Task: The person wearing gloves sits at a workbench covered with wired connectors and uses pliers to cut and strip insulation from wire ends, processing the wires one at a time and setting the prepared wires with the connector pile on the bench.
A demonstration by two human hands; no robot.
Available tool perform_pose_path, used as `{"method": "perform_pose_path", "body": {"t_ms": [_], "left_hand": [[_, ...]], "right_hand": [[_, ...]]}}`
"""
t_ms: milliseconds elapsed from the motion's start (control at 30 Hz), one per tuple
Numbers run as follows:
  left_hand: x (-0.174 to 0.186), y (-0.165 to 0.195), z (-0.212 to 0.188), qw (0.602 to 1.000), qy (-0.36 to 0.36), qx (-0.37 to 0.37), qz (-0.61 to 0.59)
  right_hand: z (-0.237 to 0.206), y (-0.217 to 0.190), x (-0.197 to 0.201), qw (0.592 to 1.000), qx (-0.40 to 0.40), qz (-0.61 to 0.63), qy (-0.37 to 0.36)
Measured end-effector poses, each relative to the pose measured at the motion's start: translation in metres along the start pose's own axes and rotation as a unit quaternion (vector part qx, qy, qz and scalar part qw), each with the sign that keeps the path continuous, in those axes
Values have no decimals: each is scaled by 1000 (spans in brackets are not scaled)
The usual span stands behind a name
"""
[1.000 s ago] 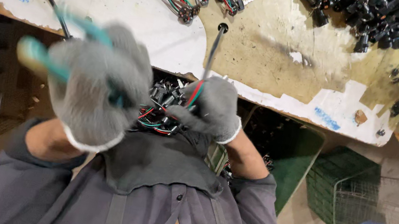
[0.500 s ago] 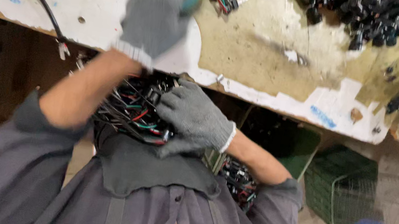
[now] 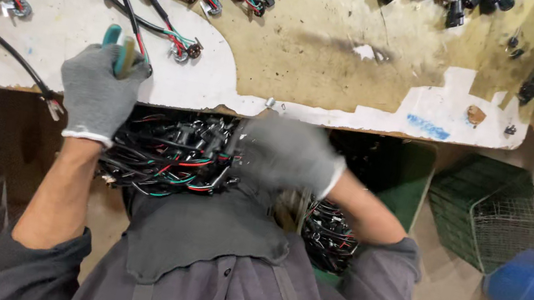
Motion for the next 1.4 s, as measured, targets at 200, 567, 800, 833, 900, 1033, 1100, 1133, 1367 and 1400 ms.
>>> {"method": "perform_pose_path", "body": {"t_ms": [200, 567, 800, 833, 900, 1033, 1100, 1133, 1367, 1400], "left_hand": [[-15, 8, 4, 988, -1, 20, 152], [-23, 21, 6, 991, 4, 27, 133], [10, -25, 9, 998, 57, 2, -29], [9, -28, 8, 999, 44, 12, 17], [5, -26, 5, 997, 41, 14, 59], [-8, -8, 0, 997, 64, -14, 49], [-10, -3, -2, 997, 55, -10, 54], [-11, -2, -2, 997, 43, 1, 62], [-27, 4, 8, 990, -12, 67, 125], [-26, 8, 10, 989, -21, 74, 128]], "right_hand": [[44, 128, 120, 826, -213, -320, 413], [20, 131, 100, 827, -134, -18, 545], [-6, 126, 58, 699, 73, 505, 501], [-4, 121, 51, 672, 61, 563, 477], [5, 102, 38, 641, 58, 634, 429], [25, 56, 9, 646, 25, 670, 364], [28, 36, 0, 802, -39, 464, 374], [28, 26, -3, 859, -37, 360, 361], [35, -13, -17, 938, -23, 207, 279], [37, -17, -18, 940, 1, 179, 292]]}}
Point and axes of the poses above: each hand's wrist, its own z-axis towards the middle knuckle, its own x-axis out of the back of the hand, y = z × x, the point moved 3 cm from there along z, towards the middle knuckle
